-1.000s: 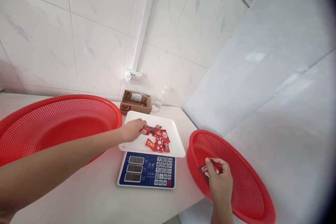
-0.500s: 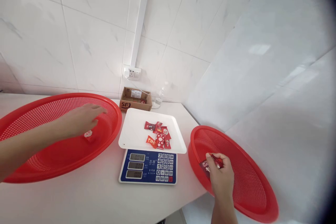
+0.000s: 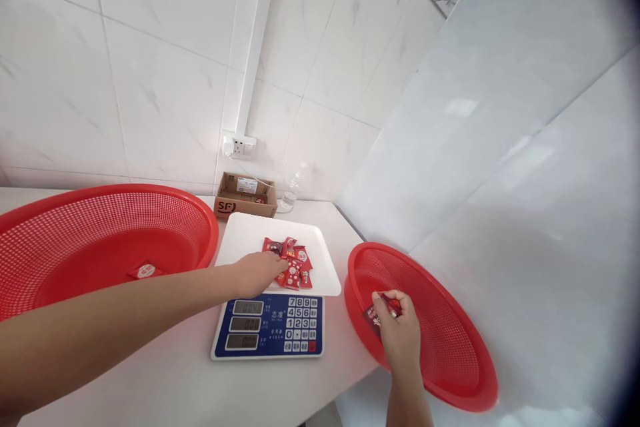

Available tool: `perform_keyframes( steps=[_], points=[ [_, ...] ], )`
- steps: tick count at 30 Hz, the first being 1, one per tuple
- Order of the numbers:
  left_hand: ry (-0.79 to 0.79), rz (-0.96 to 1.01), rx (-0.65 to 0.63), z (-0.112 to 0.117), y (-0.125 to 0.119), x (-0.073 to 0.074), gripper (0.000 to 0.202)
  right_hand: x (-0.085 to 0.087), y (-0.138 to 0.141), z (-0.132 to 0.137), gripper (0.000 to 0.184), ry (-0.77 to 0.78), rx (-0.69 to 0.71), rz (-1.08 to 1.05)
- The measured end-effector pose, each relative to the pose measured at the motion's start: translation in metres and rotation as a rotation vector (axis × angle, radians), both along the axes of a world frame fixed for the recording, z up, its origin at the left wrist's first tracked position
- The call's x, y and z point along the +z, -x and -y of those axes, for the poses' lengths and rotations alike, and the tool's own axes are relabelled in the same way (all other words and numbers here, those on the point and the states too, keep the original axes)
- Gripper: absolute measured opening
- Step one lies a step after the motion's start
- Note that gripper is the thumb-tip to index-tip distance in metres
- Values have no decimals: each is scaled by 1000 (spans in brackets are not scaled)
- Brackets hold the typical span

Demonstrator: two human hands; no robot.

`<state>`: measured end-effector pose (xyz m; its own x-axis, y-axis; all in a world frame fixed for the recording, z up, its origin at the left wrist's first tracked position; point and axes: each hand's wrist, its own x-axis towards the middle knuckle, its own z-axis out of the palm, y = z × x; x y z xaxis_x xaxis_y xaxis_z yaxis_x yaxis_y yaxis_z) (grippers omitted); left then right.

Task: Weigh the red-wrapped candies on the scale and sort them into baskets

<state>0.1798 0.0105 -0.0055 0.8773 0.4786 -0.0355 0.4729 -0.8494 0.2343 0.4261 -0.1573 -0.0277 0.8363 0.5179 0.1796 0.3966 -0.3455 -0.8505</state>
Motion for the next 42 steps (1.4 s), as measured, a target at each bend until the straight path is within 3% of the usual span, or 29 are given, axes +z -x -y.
perform_keyframes(
  steps=[5,10,13,16,20,26,32,37,42],
  points=[
    [-12,-2,89,-5,19,18,29,-2,-2,0,39,-8,4,-5],
    [-35,17,343,-20,95,44,18,-4,-4,1,39,4,6,-22],
    [-47,-11,490,-32,141,49,10,-4,-5,1,40,28,3,-33],
    [-33,-24,527,-35,159,47,11,-4,-4,0,41,34,4,-37],
    [3,0,429,-28,132,40,24,-3,-2,-2,39,47,8,-27],
    [44,32,199,-27,45,27,35,-3,-2,-2,39,31,24,-44],
    [30,-21,194,-43,-14,8,33,-3,-1,-1,37,28,42,-39],
    [-2,-22,221,-47,-13,5,33,-5,-2,-3,38,31,49,-22],
    [-41,43,282,-45,39,30,31,-6,-3,-2,38,48,31,-21]
  ],
)
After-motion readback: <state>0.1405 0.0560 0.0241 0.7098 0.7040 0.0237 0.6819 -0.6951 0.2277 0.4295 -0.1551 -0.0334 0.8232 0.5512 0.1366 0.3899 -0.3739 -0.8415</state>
